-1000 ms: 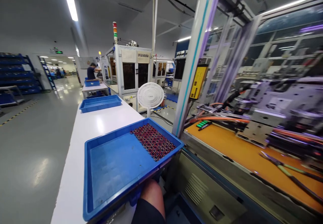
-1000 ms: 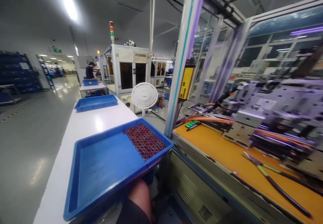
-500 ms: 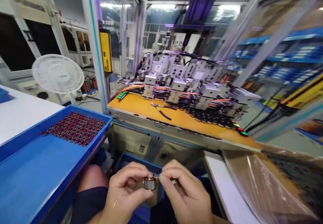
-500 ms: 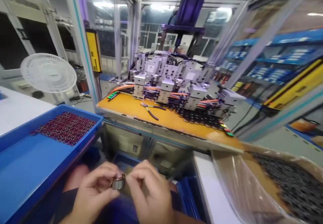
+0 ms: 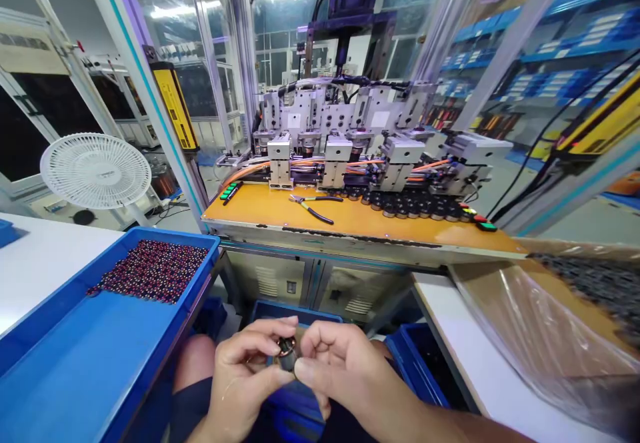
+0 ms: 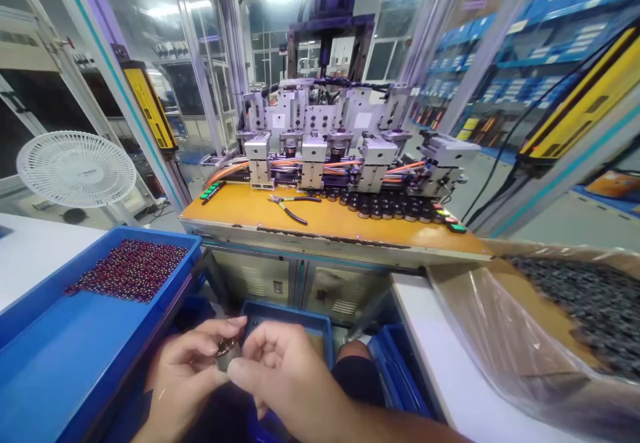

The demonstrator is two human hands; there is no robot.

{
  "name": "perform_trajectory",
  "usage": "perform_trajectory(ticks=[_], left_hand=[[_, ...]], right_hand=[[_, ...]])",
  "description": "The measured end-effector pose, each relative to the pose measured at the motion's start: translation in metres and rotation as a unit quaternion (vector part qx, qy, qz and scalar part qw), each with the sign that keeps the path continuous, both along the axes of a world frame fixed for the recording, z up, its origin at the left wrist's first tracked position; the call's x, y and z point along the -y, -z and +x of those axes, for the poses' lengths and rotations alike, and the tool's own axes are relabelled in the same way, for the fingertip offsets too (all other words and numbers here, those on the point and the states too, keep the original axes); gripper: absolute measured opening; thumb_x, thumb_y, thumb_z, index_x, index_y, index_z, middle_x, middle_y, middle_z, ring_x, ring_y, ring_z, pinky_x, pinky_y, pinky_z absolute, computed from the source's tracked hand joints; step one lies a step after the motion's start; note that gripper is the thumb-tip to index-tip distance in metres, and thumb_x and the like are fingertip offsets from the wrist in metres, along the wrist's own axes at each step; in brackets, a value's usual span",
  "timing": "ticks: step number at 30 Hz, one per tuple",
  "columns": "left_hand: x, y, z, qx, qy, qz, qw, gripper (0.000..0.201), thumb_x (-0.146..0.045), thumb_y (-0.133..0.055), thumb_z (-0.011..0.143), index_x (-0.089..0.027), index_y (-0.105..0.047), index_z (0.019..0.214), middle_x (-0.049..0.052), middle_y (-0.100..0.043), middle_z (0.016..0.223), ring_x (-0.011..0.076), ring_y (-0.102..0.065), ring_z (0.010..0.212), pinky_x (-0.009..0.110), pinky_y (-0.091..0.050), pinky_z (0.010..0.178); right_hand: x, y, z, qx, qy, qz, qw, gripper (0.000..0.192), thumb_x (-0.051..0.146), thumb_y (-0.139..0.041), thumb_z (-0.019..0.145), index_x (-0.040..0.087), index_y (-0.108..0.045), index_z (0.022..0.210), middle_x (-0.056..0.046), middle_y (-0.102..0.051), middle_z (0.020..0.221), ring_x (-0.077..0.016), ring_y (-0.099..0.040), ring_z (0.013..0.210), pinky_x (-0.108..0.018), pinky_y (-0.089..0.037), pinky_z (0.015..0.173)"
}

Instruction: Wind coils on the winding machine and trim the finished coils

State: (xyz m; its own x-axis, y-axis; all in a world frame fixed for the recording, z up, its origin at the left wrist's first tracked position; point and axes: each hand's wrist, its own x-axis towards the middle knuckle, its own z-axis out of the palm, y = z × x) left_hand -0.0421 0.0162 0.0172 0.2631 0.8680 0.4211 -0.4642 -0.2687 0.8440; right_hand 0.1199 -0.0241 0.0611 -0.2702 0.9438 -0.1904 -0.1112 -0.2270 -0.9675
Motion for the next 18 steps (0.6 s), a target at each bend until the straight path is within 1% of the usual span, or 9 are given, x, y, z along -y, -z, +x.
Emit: perform_trajectory(ticks=[3, 7, 9, 11, 14, 16, 18], left_hand=[[-0.001, 0.001, 0.0, 0.001, 0.003, -0.007, 1.0, 0.022, -0.015, -0.085, 0.07, -0.03, -0.076, 0.083, -0.001, -0.08, 0.098, 0.0234, -0.073, 0.105, 0.036, -0.059, 0.091], [-0.001, 0.003, 0.001, 0.012, 0.011, -0.019, 1.0, 0.023, -0.013, -0.085, 0.07, -0.03, -0.076, 0.083, -0.001, -0.08, 0.099, 0.0227, -0.073, 0.105, 0.036, -0.059, 0.091], [-0.001, 0.003, 0.001, 0.016, 0.019, -0.023, 0.999, 0.023, -0.013, -0.085, 0.069, -0.029, -0.077, 0.083, 0.0, -0.08, 0.098, 0.0226, -0.072, 0.105, 0.036, -0.058, 0.092], [-0.001, 0.003, 0.0, 0.02, 0.026, -0.026, 0.999, 0.024, -0.012, -0.085, 0.069, -0.03, -0.077, 0.084, -0.001, -0.08, 0.097, 0.022, -0.072, 0.105, 0.035, -0.058, 0.092], [0.0, 0.003, 0.001, 0.022, 0.038, -0.025, 0.999, 0.023, -0.013, -0.085, 0.07, -0.03, -0.077, 0.084, -0.002, -0.081, 0.096, 0.0214, -0.072, 0.107, 0.034, -0.057, 0.093], [0.0, 0.004, 0.001, 0.021, 0.042, -0.018, 0.999, 0.022, -0.013, -0.084, 0.07, -0.029, -0.077, 0.084, -0.001, -0.081, 0.096, 0.0218, -0.071, 0.108, 0.034, -0.056, 0.094], [0.001, 0.006, 0.001, 0.022, 0.041, -0.011, 0.999, 0.023, -0.013, -0.085, 0.07, -0.029, -0.077, 0.085, -0.001, -0.081, 0.097, 0.0219, -0.07, 0.109, 0.035, -0.055, 0.095]], right_hand=[[-0.002, 0.005, 0.0, -0.04, -0.015, 0.02, 0.999, 0.055, 0.065, -0.072, 0.072, 0.014, -0.056, 0.085, 0.005, -0.051, 0.06, -0.0074, -0.048, 0.05, -0.021, -0.044, 0.051], [-0.004, 0.011, 0.002, -0.061, -0.027, 0.052, 0.996, 0.052, 0.061, -0.072, 0.077, 0.012, -0.06, 0.09, 0.003, -0.055, 0.063, -0.0074, -0.051, 0.052, -0.021, -0.046, 0.054], [-0.005, 0.016, 0.004, -0.085, -0.045, 0.049, 0.994, 0.049, 0.056, -0.075, 0.077, 0.011, -0.062, 0.093, 0.002, -0.058, 0.064, -0.007, -0.053, 0.053, -0.02, -0.048, 0.056], [-0.006, 0.022, 0.006, -0.134, -0.064, 0.041, 0.988, 0.048, 0.053, -0.077, 0.077, 0.01, -0.062, 0.094, 0.001, -0.059, 0.064, -0.0069, -0.055, 0.053, -0.019, -0.048, 0.054], [-0.01, 0.029, 0.007, -0.199, -0.076, 0.034, 0.976, 0.052, 0.057, -0.075, 0.078, 0.008, -0.064, 0.093, -0.002, -0.061, 0.062, -0.0078, -0.056, 0.051, -0.017, -0.048, 0.05], [-0.013, 0.03, 0.006, -0.205, -0.088, 0.03, 0.974, 0.054, 0.058, -0.073, 0.079, 0.006, -0.066, 0.092, -0.003, -0.061, 0.061, -0.0076, -0.056, 0.049, -0.016, -0.047, 0.049], [-0.015, 0.029, 0.005, -0.191, -0.1, 0.028, 0.976, 0.053, 0.055, -0.077, 0.077, 0.006, -0.068, 0.093, -0.002, -0.06, 0.058, -0.007, -0.055, 0.047, -0.015, -0.046, 0.047]])
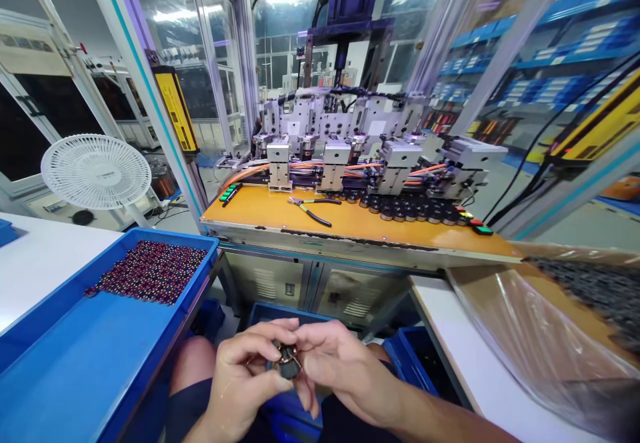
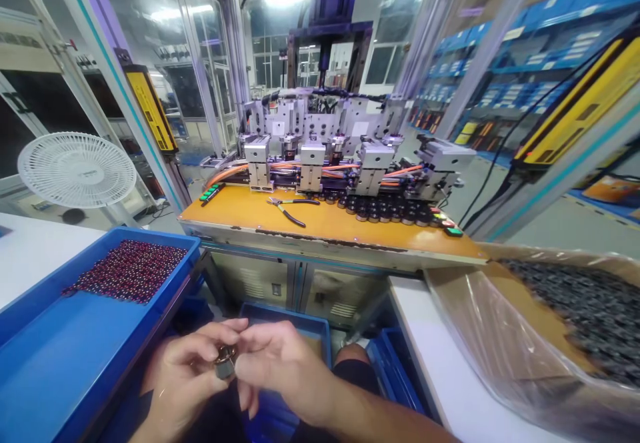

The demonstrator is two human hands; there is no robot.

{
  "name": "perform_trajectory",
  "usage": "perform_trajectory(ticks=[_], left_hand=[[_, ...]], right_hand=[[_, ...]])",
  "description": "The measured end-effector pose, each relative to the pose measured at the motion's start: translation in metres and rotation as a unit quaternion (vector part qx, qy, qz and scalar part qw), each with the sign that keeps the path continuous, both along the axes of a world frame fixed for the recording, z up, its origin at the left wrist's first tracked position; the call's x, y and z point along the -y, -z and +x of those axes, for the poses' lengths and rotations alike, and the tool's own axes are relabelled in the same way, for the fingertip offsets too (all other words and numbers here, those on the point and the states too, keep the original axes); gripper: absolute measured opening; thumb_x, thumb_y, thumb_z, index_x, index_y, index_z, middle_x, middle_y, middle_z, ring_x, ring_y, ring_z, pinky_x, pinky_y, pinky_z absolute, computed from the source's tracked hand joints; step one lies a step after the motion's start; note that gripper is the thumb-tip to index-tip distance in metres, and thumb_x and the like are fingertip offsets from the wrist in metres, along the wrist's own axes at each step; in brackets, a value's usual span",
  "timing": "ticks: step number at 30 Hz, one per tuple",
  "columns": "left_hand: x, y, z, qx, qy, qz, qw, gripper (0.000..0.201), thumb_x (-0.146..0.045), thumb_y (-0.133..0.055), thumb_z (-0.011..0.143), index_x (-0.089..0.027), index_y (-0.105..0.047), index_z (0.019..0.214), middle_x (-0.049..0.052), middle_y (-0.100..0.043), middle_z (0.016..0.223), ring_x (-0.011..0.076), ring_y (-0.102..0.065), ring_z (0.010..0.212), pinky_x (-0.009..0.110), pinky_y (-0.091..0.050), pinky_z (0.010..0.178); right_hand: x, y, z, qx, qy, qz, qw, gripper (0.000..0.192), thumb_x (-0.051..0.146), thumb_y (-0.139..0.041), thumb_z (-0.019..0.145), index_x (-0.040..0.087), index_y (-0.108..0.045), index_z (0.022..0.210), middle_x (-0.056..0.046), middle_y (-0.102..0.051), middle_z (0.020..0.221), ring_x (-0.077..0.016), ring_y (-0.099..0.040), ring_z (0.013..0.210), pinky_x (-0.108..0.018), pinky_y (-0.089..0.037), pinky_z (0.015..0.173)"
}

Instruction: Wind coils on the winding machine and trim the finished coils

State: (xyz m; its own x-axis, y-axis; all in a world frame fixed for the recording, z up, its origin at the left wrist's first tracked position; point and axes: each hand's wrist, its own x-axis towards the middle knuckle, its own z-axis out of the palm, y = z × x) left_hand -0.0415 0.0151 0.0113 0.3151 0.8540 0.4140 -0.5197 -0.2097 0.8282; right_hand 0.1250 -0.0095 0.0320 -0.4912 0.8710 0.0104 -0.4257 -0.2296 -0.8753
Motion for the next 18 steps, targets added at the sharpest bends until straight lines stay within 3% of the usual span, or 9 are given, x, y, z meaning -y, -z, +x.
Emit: perform_trajectory(ticks=[6, 8, 9, 10, 12, 14, 15, 16, 18], left_hand=[[-0.003, -0.003, 0.001, 0.008, 0.03, -0.001, 1.0, 0.022, -0.022, -0.086, 0.069, -0.032, -0.078, 0.086, 0.001, -0.08, 0.103, 0.0243, -0.07, 0.11, 0.04, -0.053, 0.097], [-0.006, -0.002, 0.005, 0.032, 0.026, -0.058, 0.997, 0.01, -0.033, -0.084, 0.072, -0.029, -0.079, 0.08, 0.005, -0.08, 0.105, 0.0269, -0.07, 0.109, 0.043, -0.054, 0.095], [-0.008, 0.0, 0.008, 0.033, 0.003, -0.109, 0.993, 0.012, -0.037, -0.082, 0.074, -0.026, -0.079, 0.078, 0.007, -0.08, 0.104, 0.0275, -0.071, 0.107, 0.043, -0.055, 0.093], [-0.008, 0.003, 0.01, 0.017, -0.035, -0.162, 0.986, 0.016, -0.039, -0.08, 0.076, -0.023, -0.079, 0.078, 0.009, -0.08, 0.102, 0.0276, -0.072, 0.104, 0.043, -0.056, 0.092], [-0.006, 0.012, 0.012, -0.059, -0.133, -0.203, 0.968, 0.02, -0.037, -0.079, 0.077, -0.019, -0.079, 0.084, 0.011, -0.08, 0.095, 0.0259, -0.074, 0.095, 0.038, -0.058, 0.086], [0.002, 0.021, 0.011, -0.143, -0.221, -0.102, 0.959, 0.016, -0.028, -0.078, 0.077, -0.019, -0.079, 0.09, 0.009, -0.079, 0.092, 0.0226, -0.074, 0.088, 0.031, -0.059, 0.08], [0.007, 0.023, 0.009, -0.171, -0.249, -0.012, 0.953, 0.018, -0.023, -0.079, 0.076, -0.021, -0.079, 0.094, 0.008, -0.079, 0.093, 0.0214, -0.074, 0.087, 0.028, -0.059, 0.078], [0.012, 0.023, 0.007, -0.191, -0.268, 0.079, 0.941, 0.025, -0.019, -0.08, 0.074, -0.023, -0.078, 0.099, 0.006, -0.079, 0.095, 0.0206, -0.074, 0.087, 0.026, -0.059, 0.078], [0.02, 0.016, 0.004, -0.22, -0.287, 0.204, 0.91, 0.044, -0.015, -0.083, 0.069, -0.025, -0.074, 0.112, 0.006, -0.079, 0.101, 0.0202, -0.074, 0.089, 0.023, -0.059, 0.079]], right_hand=[[0.006, -0.007, -0.004, 0.07, 0.042, 0.031, 0.996, 0.05, 0.053, -0.08, 0.073, 0.009, -0.069, 0.093, 0.0, -0.059, 0.063, -0.0071, -0.053, 0.051, -0.018, -0.045, 0.049], [0.009, -0.009, -0.005, 0.089, 0.124, 0.113, 0.982, 0.038, 0.047, -0.078, 0.077, 0.013, -0.068, 0.09, -0.002, -0.061, 0.073, -0.0088, -0.056, 0.058, -0.02, -0.048, 0.053], [0.009, -0.01, -0.004, 0.116, 0.187, 0.188, 0.957, 0.03, 0.041, -0.076, 0.079, 0.014, -0.067, 0.089, -0.003, -0.062, 0.076, -0.01, -0.057, 0.06, -0.02, -0.049, 0.054], [0.009, -0.01, -0.003, 0.163, 0.257, 0.279, 0.911, 0.02, 0.033, -0.074, 0.082, 0.016, -0.067, 0.089, -0.003, -0.063, 0.077, -0.0116, -0.059, 0.062, -0.022, -0.05, 0.055], [0.008, -0.007, 0.003, 0.292, 0.372, 0.458, 0.753, 0.009, 0.02, -0.067, 0.085, 0.018, -0.066, 0.094, -0.004, -0.067, 0.076, -0.0145, -0.063, 0.065, -0.024, -0.054, 0.059], [0.004, -0.001, 0.011, 0.389, 0.414, 0.576, 0.587, 0.015, 0.012, -0.063, 0.087, 0.016, -0.065, 0.101, -0.006, -0.07, 0.078, -0.0167, -0.067, 0.07, -0.027, -0.057, 0.065], [0.002, 0.002, 0.016, 0.412, 0.416, 0.613, 0.531, 0.016, 0.011, -0.061, 0.088, 0.014, -0.064, 0.103, -0.007, -0.071, 0.079, -0.0176, -0.068, 0.072, -0.029, -0.058, 0.068], [0.001, 0.006, 0.02, 0.423, 0.408, 0.642, 0.492, 0.016, 0.009, -0.06, 0.088, 0.011, -0.064, 0.104, -0.008, -0.071, 0.08, -0.0186, -0.068, 0.073, -0.031, -0.059, 0.069], [-0.001, 0.011, 0.026, 0.427, 0.384, 0.689, 0.442, 0.015, 0.007, -0.059, 0.087, 0.006, -0.065, 0.101, -0.011, -0.071, 0.078, -0.021, -0.068, 0.073, -0.034, -0.06, 0.066]])
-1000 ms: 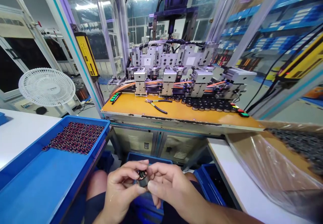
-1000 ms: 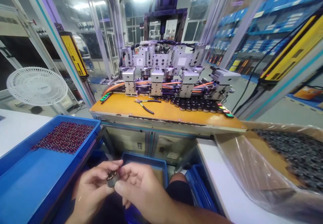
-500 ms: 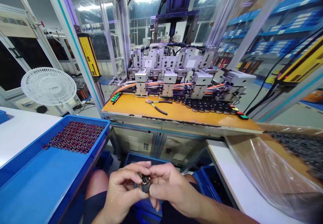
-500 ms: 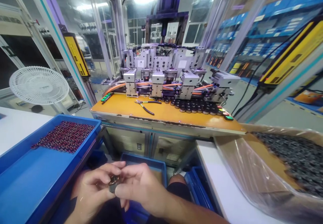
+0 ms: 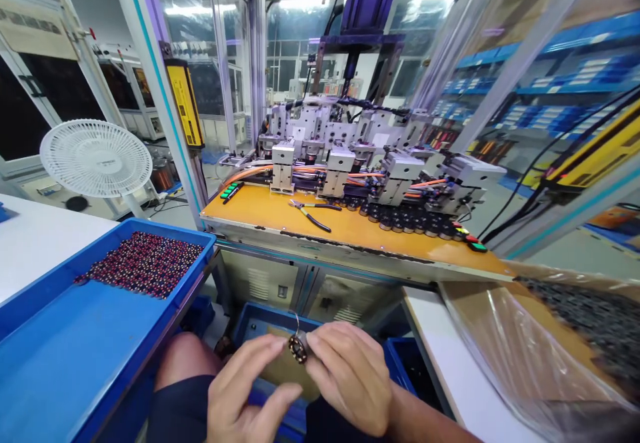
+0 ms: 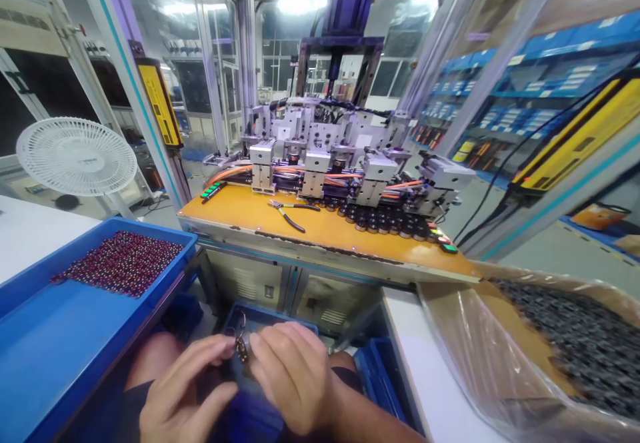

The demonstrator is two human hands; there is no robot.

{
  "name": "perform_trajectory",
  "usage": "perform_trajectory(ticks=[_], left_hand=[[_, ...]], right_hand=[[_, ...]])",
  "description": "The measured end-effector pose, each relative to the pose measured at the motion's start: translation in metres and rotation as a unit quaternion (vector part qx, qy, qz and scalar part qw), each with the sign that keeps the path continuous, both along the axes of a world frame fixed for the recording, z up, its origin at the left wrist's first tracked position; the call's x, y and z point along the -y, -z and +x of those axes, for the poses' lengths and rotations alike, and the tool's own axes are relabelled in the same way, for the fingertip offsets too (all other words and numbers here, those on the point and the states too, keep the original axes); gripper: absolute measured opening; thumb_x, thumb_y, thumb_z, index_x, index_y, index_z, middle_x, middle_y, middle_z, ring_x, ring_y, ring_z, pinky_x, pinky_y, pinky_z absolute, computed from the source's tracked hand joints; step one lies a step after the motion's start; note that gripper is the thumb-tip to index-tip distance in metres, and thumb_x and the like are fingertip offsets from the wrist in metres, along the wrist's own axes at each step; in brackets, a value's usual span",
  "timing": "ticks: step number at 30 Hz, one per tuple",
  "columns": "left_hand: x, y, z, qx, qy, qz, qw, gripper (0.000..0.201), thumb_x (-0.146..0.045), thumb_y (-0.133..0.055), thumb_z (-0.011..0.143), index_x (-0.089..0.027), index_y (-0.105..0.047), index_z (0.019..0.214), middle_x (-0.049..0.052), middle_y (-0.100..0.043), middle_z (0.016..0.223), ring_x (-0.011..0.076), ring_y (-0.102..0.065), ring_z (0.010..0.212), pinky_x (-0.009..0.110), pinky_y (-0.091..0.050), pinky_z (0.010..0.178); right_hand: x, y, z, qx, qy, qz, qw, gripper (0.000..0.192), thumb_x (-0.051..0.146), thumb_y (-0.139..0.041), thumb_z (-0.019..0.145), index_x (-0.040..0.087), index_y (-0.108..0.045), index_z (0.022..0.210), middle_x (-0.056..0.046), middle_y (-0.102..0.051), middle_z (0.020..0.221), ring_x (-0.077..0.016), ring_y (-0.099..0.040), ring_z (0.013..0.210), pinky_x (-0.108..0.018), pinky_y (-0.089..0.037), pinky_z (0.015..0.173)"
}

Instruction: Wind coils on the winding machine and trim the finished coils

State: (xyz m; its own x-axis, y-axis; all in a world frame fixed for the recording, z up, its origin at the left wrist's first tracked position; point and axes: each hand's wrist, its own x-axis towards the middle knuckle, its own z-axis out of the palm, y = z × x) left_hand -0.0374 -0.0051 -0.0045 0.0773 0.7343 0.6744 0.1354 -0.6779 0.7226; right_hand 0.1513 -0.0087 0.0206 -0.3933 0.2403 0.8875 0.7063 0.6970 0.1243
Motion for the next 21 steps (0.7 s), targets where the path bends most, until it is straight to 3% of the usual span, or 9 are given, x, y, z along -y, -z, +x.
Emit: perform_trajectory(ticks=[2, 4, 7, 12, 16, 21], left_hand=[[0.003, -0.014, 0.001, -0.043, -0.009, 0.032, 0.999, 0.053, -0.017, -0.086, 0.066, -0.023, -0.071, 0.117, 0.006, -0.079, 0.101, 0.02, -0.075, 0.084, 0.022, -0.06, 0.077], [0.002, -0.029, 0.004, -0.06, -0.008, 0.025, 0.998, 0.046, -0.019, -0.085, 0.067, -0.022, -0.073, 0.111, 0.006, -0.08, 0.097, 0.0193, -0.075, 0.079, 0.021, -0.061, 0.073], [-0.003, -0.042, 0.006, -0.066, 0.017, 0.008, 0.998, 0.031, -0.016, -0.08, 0.073, -0.022, -0.075, 0.103, 0.006, -0.08, 0.094, 0.0195, -0.076, 0.081, 0.022, -0.061, 0.074], [-0.005, -0.041, 0.0, -0.089, 0.055, -0.006, 0.995, 0.03, -0.01, -0.075, 0.078, -0.021, -0.074, 0.105, 0.007, -0.079, 0.1, 0.0199, -0.075, 0.092, 0.026, -0.06, 0.083], [-0.003, -0.039, -0.003, -0.078, 0.087, -0.043, 0.992, 0.033, -0.006, -0.073, 0.078, -0.021, -0.074, 0.107, 0.009, -0.077, 0.105, 0.0201, -0.073, 0.095, 0.025, -0.059, 0.083], [-0.003, -0.04, -0.002, 0.047, 0.176, -0.206, 0.961, 0.027, -0.008, -0.074, 0.077, -0.023, -0.077, 0.099, 0.009, -0.074, 0.105, 0.0176, -0.074, 0.083, 0.022, -0.061, 0.067]], right_hand=[[0.0, 0.003, 0.003, 0.041, -0.001, 0.029, 0.999, 0.014, 0.006, -0.058, 0.086, 0.003, -0.066, 0.097, -0.014, -0.071, 0.075, -0.0232, -0.068, 0.073, -0.036, -0.06, 0.062], [0.001, 0.004, 0.003, 0.063, 0.003, 0.045, 0.997, 0.014, 0.006, -0.057, 0.086, 0.003, -0.067, 0.095, -0.014, -0.071, 0.076, -0.0243, -0.069, 0.075, -0.036, -0.06, 0.063], [0.006, 0.002, -0.001, 0.03, -0.011, -0.01, 0.999, 0.018, 0.006, -0.054, 0.087, 0.009, -0.065, 0.1, -0.01, -0.072, 0.08, -0.0209, -0.069, 0.077, -0.033, -0.06, 0.067], [0.016, -0.013, -0.01, -0.132, -0.073, -0.228, 0.962, 0.019, 0.021, -0.062, 0.089, 0.016, -0.06, 0.107, -0.008, -0.068, 0.086, -0.0183, -0.066, 0.075, -0.029, -0.056, 0.063], [0.021, -0.023, -0.013, -0.192, -0.147, -0.28, 0.929, 0.013, 0.012, -0.058, 0.092, 0.018, -0.063, 0.102, -0.004, -0.063, 0.079, -0.0141, -0.06, 0.067, -0.026, -0.051, 0.058], [0.021, -0.025, -0.019, -0.298, -0.153, -0.336, 0.88, 0.015, 0.005, -0.058, 0.087, 0.017, -0.065, 0.085, -0.001, -0.059, 0.071, -0.0124, -0.057, 0.065, -0.023, -0.049, 0.057]])
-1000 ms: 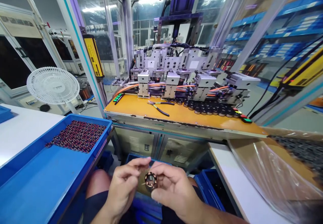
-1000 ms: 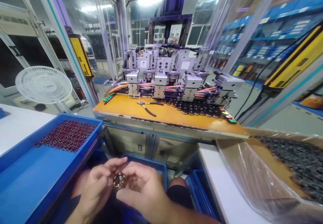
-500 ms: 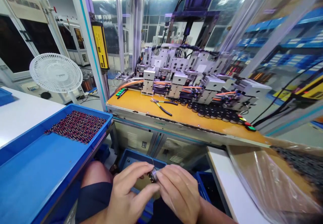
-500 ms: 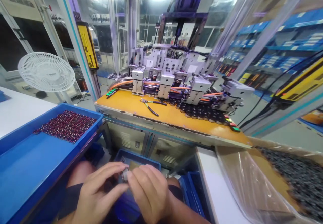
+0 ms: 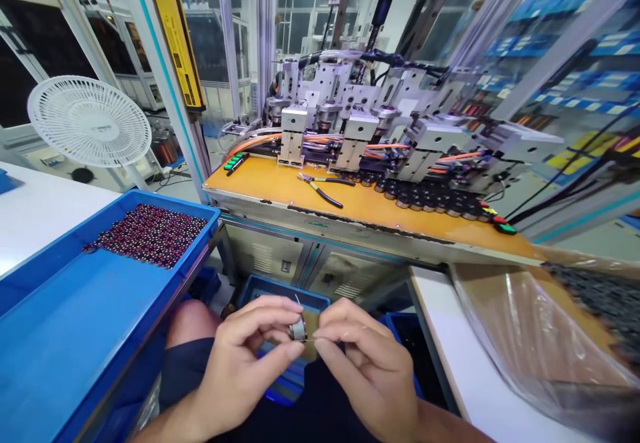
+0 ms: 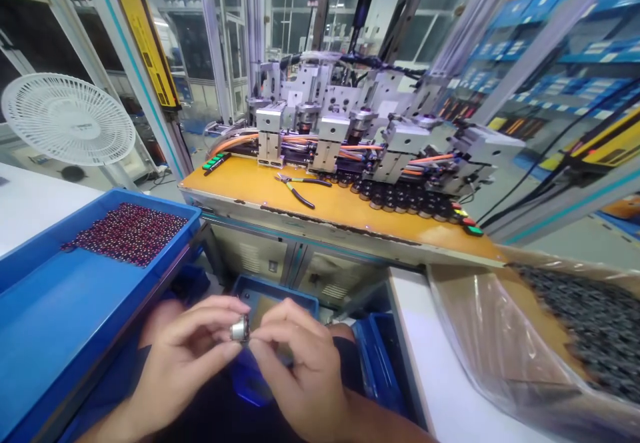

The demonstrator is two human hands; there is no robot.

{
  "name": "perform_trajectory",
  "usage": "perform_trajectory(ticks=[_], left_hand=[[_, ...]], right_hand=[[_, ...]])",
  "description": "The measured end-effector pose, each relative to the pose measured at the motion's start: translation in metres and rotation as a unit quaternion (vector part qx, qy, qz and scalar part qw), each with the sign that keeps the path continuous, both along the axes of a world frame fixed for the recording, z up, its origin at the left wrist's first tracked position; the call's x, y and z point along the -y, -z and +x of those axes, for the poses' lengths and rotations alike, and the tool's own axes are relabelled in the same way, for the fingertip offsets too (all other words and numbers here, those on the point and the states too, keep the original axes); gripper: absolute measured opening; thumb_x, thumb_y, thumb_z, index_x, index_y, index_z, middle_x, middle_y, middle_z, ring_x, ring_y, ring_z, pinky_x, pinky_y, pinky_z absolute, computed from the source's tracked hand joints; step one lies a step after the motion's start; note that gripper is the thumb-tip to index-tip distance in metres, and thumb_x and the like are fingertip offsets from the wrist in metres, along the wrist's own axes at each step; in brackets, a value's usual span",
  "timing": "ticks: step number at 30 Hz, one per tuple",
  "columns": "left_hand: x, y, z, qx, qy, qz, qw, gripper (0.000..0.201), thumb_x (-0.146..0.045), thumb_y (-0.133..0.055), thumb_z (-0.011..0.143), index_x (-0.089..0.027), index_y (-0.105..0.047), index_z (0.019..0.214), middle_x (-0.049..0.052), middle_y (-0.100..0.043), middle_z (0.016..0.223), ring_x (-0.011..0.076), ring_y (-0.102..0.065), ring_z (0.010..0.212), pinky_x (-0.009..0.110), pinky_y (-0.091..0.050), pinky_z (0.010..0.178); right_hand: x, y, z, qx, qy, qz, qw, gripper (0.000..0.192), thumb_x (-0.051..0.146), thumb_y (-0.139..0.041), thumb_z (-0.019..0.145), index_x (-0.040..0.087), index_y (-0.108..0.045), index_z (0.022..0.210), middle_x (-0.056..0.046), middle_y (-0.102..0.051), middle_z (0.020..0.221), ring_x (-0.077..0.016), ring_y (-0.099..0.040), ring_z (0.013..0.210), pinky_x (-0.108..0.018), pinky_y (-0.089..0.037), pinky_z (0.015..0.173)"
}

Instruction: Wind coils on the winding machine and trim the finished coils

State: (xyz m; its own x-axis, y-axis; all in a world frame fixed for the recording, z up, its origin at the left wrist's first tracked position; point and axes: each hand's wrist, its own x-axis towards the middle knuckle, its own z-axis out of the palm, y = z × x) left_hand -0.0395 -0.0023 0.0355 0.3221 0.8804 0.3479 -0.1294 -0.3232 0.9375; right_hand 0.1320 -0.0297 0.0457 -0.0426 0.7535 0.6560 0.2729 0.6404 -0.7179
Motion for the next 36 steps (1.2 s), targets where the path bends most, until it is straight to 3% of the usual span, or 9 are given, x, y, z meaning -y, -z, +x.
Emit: perform_trajectory(ticks=[4, 9, 12, 15, 18, 22, 25, 28, 36], left_hand=[[-0.003, -0.001, 0.001, 0.022, 0.013, -0.021, 0.999, 0.022, -0.009, -0.073, 0.077, -0.022, -0.078, 0.094, 0.009, -0.074, 0.103, 0.0189, -0.073, 0.087, 0.023, -0.061, 0.069], [-0.007, -0.005, -0.007, -0.066, -0.04, 0.095, 0.992, 0.022, -0.006, -0.069, 0.079, -0.02, -0.075, 0.094, 0.009, -0.075, 0.1, 0.0198, -0.073, 0.09, 0.023, -0.061, 0.071], [-0.008, -0.009, -0.012, -0.139, -0.038, 0.16, 0.977, 0.022, -0.005, -0.067, 0.08, -0.02, -0.073, 0.096, 0.009, -0.074, 0.102, 0.0181, -0.073, 0.09, 0.021, -0.06, 0.073], [-0.008, -0.015, -0.013, -0.169, -0.02, 0.205, 0.964, 0.024, -0.005, -0.066, 0.08, -0.02, -0.072, 0.098, 0.007, -0.075, 0.103, 0.0168, -0.073, 0.093, 0.02, -0.059, 0.079], [-0.007, -0.018, -0.012, -0.166, -0.01, 0.224, 0.96, 0.027, -0.004, -0.066, 0.08, -0.02, -0.071, 0.101, 0.006, -0.075, 0.103, 0.0158, -0.073, 0.095, 0.019, -0.058, 0.084], [-0.006, -0.019, -0.014, -0.15, -0.015, 0.215, 0.965, 0.027, -0.005, -0.067, 0.08, -0.022, -0.07, 0.101, 0.005, -0.075, 0.101, 0.0157, -0.073, 0.094, 0.019, -0.058, 0.083], [-0.005, -0.018, -0.016, -0.14, -0.01, 0.208, 0.968, 0.027, -0.004, -0.067, 0.08, -0.022, -0.072, 0.1, 0.005, -0.076, 0.1, 0.0161, -0.073, 0.093, 0.02, -0.058, 0.082], [-0.006, -0.018, -0.017, -0.126, 0.002, 0.218, 0.968, 0.029, -0.002, -0.067, 0.079, -0.022, -0.073, 0.098, 0.006, -0.075, 0.1, 0.0159, -0.074, 0.089, 0.02, -0.059, 0.079], [-0.013, -0.008, -0.027, -0.117, -0.036, 0.235, 0.964, 0.03, -0.002, -0.064, 0.081, -0.025, -0.071, 0.1, 0.006, -0.074, 0.106, 0.0183, -0.074, 0.09, 0.026, -0.061, 0.078]], right_hand=[[-0.001, 0.008, 0.0, -0.036, 0.02, -0.042, 0.998, 0.015, 0.009, -0.06, 0.087, 0.017, -0.065, 0.075, -0.001, -0.058, 0.066, -0.0124, -0.056, 0.061, -0.023, -0.047, 0.055], [-0.004, 0.017, 0.028, -0.03, 0.079, -0.116, 0.99, 0.022, 0.015, -0.059, 0.091, 0.018, -0.058, 0.07, 0.0, -0.055, 0.067, -0.0119, -0.055, 0.059, -0.022, -0.046, 0.051], [-0.008, 0.001, 0.045, 0.137, 0.143, 0.052, 0.979, 0.005, 0.014, -0.062, 0.09, 0.019, -0.064, 0.089, -0.004, -0.063, 0.079, -0.0149, -0.061, 0.07, -0.024, -0.051, 0.06], [-0.013, -0.022, 0.047, 0.358, 0.075, 0.284, 0.886, 0.017, 0.015, -0.051, 0.096, 0.013, -0.066, 0.104, -0.007, -0.067, 0.086, -0.018, -0.063, 0.074, -0.03, -0.052, 0.064], [-0.022, -0.036, 0.04, 0.449, -0.001, 0.349, 0.823, 0.035, 0.01, -0.032, 0.098, 0.005, -0.067, 0.101, -0.01, -0.067, 0.082, -0.0188, -0.058, 0.065, -0.033, -0.047, 0.059], [-0.023, -0.034, 0.028, 0.414, -0.039, 0.21, 0.885, 0.036, 0.012, -0.033, 0.1, 0.011, -0.064, 0.081, -0.008, -0.061, 0.074, -0.017, -0.049, 0.063, -0.03, -0.04, 0.057], [-0.016, -0.032, 0.022, 0.297, -0.11, -0.037, 0.948, 0.032, 0.015, -0.042, 0.099, 0.015, -0.056, 0.071, -0.001, -0.054, 0.07, -0.0118, -0.048, 0.063, -0.023, -0.04, 0.058], [-0.024, -0.04, 0.026, 0.252, -0.201, -0.217, 0.922, 0.027, 0.017, -0.055, 0.095, 0.015, -0.057, 0.068, 0.003, -0.054, 0.068, -0.0076, -0.052, 0.061, -0.016, -0.041, 0.057], [-0.164, -0.064, 0.082, 0.378, 0.167, -0.084, 0.907, 0.022, 0.03, -0.056, 0.099, 0.013, -0.062, 0.111, -0.008, -0.063, 0.113, -0.0231, -0.061, 0.106, -0.043, -0.05, 0.093]])
